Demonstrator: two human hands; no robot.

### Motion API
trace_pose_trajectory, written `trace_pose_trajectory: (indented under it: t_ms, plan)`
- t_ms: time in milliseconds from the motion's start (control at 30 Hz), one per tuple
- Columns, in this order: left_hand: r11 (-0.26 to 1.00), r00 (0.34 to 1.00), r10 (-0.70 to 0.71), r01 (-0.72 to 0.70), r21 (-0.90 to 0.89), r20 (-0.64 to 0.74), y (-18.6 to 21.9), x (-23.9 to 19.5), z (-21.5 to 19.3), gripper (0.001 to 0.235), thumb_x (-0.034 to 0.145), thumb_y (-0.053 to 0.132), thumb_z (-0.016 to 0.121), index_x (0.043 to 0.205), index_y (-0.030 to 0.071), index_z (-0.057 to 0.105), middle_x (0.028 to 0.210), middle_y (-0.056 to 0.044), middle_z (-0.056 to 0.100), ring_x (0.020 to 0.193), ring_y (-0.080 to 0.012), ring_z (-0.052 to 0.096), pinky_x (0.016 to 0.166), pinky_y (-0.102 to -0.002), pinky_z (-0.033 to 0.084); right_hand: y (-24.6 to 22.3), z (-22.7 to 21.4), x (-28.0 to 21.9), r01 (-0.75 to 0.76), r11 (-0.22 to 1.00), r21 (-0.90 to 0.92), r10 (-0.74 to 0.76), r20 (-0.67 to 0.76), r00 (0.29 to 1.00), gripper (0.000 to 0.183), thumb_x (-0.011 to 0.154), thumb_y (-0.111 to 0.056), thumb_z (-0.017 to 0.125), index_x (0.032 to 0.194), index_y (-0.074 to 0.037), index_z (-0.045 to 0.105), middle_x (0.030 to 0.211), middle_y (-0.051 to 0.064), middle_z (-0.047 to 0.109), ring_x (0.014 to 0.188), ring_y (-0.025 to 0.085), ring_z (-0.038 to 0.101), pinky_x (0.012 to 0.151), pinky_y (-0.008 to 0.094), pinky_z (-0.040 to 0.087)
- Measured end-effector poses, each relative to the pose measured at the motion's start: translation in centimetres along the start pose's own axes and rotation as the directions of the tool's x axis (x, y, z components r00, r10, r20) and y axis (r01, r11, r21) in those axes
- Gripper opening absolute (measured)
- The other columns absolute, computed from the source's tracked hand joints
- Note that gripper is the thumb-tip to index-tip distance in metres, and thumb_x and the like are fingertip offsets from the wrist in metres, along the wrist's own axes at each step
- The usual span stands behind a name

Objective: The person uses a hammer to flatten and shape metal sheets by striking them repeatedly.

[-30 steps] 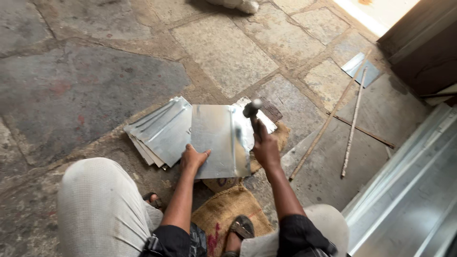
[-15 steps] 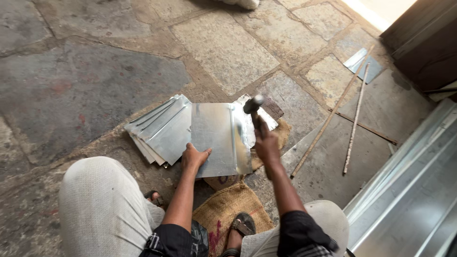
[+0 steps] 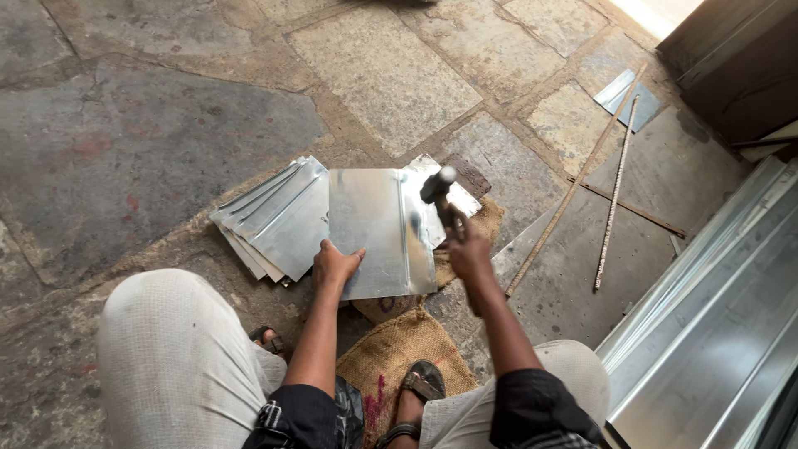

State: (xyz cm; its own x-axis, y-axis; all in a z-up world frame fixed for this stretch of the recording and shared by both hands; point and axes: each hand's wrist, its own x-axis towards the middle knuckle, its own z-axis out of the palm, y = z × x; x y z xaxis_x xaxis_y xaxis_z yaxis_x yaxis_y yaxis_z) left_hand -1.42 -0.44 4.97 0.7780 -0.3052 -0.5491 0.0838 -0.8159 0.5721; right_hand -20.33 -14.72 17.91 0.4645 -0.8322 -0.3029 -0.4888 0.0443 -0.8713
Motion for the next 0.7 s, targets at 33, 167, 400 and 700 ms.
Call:
trace_pose_trajectory:
  t_ms: [33,167,400,700]
  plan:
    - [1.0,1.0,0.004,-0.004,0.011,-0.006,0.1,-0.3,-0.1,0.092,0.08,0.052,0.083,0.146,0.003,0.042,0.134,-0.024,0.063,0.116,-0.0394,0.068,0.093,-0.053,0.059,-0.3,-0.6,-0.5,0.132,0.983,-0.13,-0.138,-0.033,0.99,0.048,0.103,-0.016,0.052,0.15,-0.027,0.052,0.121,0.013,0.071,0.083,0.013,0.069,0.075,0.038,0.061]
    - [1.0,1.0,-0.001,0.001,-0.003,0.003,0.5,-0.6,-0.2,0.088,0.08,0.052,0.084,0.142,0.002,0.047,0.131,-0.024,0.067,0.114,-0.039,0.069,0.091,-0.052,0.061,-2.3,-2.4,-1.6,0.23,0.918,-0.323,-0.276,-0.106,0.955,0.047,0.105,-0.018,0.051,0.152,-0.025,0.049,0.124,0.02,0.072,0.082,0.023,0.071,0.077,0.042,0.065]
    - [1.0,1.0,0.01,-0.01,-0.005,0.0,0.2,-0.6,0.2,0.089,0.08,0.051,0.083,0.144,0.002,0.045,0.132,-0.025,0.065,0.116,-0.0398,0.069,0.092,-0.052,0.06,2.8,0.0,0.9,0.232,0.877,-0.422,-0.212,0.095,0.973,0.047,0.106,-0.016,0.053,0.152,-0.024,0.051,0.139,0.018,0.063,0.102,0.024,0.065,0.085,0.047,0.056]
    - [1.0,1.0,-0.003,0.003,0.0,0.006,0.5,-0.5,-0.2,0.093,0.082,0.052,0.082,0.148,0.002,0.041,0.135,-0.026,0.062,0.117,-0.0417,0.067,0.09,-0.054,0.061,1.2,-2.3,-1.8,0.307,0.913,-0.27,-0.345,-0.106,0.933,0.046,0.107,-0.016,0.05,0.152,-0.026,0.049,0.102,0.021,0.077,0.06,0.019,0.068,0.056,0.037,0.066]
